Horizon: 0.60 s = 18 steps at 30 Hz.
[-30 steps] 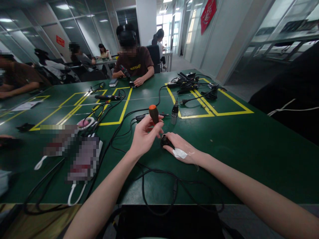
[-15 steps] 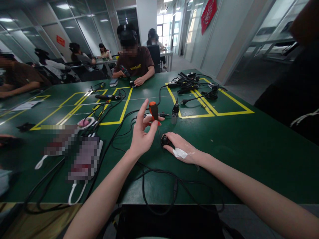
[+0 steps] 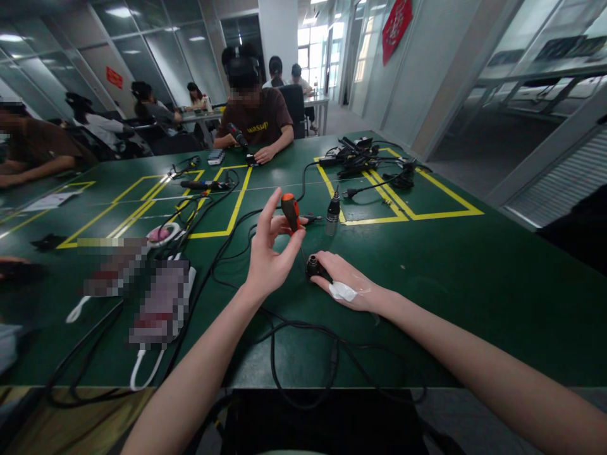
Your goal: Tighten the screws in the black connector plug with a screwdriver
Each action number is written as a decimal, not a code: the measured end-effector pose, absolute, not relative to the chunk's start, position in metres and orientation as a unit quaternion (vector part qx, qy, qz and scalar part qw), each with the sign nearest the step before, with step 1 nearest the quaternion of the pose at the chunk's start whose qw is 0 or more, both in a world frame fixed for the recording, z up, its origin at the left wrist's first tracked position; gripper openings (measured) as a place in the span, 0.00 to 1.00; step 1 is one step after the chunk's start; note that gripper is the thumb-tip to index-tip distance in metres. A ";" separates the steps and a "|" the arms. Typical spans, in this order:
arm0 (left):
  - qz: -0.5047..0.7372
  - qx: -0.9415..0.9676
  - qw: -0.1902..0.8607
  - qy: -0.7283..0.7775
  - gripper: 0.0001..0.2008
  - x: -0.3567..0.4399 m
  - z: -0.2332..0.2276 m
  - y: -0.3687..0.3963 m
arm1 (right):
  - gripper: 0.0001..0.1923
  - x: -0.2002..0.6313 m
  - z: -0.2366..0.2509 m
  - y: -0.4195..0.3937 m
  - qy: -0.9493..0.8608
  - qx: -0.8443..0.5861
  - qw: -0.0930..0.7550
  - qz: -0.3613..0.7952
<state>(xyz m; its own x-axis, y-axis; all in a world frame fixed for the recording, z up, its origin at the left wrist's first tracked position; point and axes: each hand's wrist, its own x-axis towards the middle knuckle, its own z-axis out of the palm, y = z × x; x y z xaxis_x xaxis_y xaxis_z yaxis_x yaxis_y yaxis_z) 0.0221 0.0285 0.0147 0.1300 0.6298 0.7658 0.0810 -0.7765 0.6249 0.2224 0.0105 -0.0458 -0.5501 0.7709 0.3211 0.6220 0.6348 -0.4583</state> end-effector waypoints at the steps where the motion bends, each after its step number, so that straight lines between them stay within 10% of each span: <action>1: 0.607 0.720 0.233 0.243 0.36 0.022 0.015 0.028 | 0.13 0.222 -0.046 0.010 -0.868 -0.401 0.254 0.148; 18: 0.617 0.720 0.221 0.229 0.32 0.023 0.014 0.029 | 0.15 0.223 -0.047 0.010 -0.868 -0.403 0.252 0.144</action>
<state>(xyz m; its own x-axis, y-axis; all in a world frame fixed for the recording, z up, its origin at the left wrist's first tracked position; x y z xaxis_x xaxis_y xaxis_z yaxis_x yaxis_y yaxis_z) 0.0225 0.0292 0.0144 0.1347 0.6025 0.7867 0.0578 -0.7973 0.6008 0.2228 0.0102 -0.0466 -0.5478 0.7723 0.3216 0.6268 0.6335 -0.4536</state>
